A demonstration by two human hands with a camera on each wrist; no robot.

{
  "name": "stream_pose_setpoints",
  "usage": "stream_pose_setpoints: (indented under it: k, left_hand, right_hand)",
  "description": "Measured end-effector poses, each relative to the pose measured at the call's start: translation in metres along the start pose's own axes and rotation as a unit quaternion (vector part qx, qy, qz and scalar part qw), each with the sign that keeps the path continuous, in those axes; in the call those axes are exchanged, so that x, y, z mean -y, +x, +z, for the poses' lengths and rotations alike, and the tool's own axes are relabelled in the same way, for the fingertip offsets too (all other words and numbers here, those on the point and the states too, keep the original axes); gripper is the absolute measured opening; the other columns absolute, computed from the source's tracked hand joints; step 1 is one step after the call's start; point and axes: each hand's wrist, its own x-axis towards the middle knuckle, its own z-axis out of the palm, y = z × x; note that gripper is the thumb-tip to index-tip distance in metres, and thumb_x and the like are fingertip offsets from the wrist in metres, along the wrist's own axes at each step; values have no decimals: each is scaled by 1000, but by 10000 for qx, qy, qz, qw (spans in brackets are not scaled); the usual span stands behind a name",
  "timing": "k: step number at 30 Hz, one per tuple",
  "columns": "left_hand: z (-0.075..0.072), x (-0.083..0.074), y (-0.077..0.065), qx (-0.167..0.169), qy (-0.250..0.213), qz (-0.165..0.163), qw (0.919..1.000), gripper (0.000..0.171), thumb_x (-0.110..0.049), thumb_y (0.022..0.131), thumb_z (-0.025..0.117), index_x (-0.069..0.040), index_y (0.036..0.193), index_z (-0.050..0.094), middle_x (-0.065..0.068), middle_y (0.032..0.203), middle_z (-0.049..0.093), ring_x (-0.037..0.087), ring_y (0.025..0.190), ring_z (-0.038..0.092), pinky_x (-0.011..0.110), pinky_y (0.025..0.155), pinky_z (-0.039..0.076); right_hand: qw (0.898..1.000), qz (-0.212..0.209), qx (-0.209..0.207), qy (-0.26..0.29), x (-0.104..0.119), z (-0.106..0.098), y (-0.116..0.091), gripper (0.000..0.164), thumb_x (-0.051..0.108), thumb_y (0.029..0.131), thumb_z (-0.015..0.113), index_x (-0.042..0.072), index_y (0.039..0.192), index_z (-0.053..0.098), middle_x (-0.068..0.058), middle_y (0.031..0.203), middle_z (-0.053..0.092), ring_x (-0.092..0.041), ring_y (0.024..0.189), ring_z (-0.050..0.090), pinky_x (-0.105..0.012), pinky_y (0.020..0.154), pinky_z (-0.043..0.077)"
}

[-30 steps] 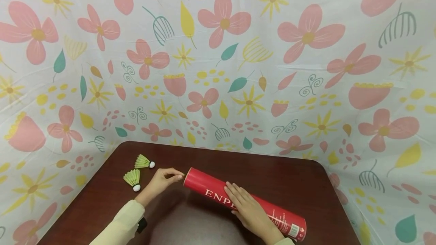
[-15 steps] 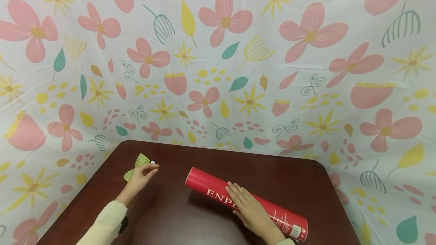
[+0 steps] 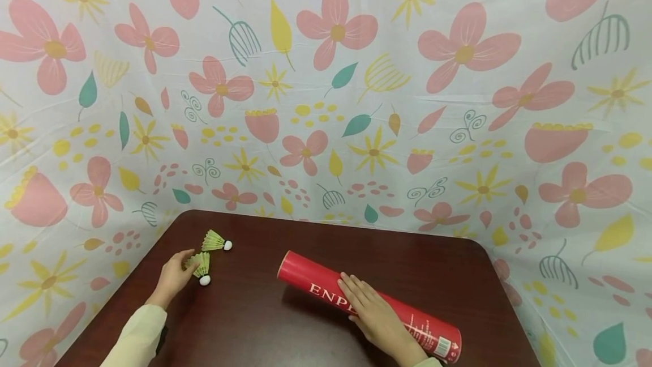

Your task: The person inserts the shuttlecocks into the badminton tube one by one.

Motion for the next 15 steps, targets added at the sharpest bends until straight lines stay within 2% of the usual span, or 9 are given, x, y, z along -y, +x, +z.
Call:
stream_pose_setpoints:
  k: [6, 9, 15]
  left_hand:
    - [2, 4, -3, -58, 12, -167, 9998, 32, -6, 91, 64, 11, 118, 58, 19, 94, 60, 33, 84, 58, 47, 71, 48]
    - [2, 3, -4, -145, 23, -209, 9997, 28, -6, 91, 64, 10, 114, 61, 18, 93, 62, 33, 84, 59, 47, 72, 49]
    - [3, 1, -5, -398, -100, -152, 9990, 18, -6, 92, 64, 6, 106, 67, 18, 91, 66, 30, 80, 61, 39, 64, 49]
  right_hand:
    - [10000, 51, 33, 20, -1, 1, 0, 73, 23, 89, 70, 0, 148, 34, -16, 152, 35, -31, 136, 37, -26, 116, 9]
    - [10000, 39, 32, 6, 0, 1, -1, 68, 26, 93, 65, 1, 148, 33, -16, 152, 34, -33, 134, 40, -26, 116, 8]
    - [10000, -54, -80, -8, 0, 1, -1, 67, 26, 93, 64, -1, 147, 35, -17, 151, 36, -36, 131, 43, -26, 116, 9]
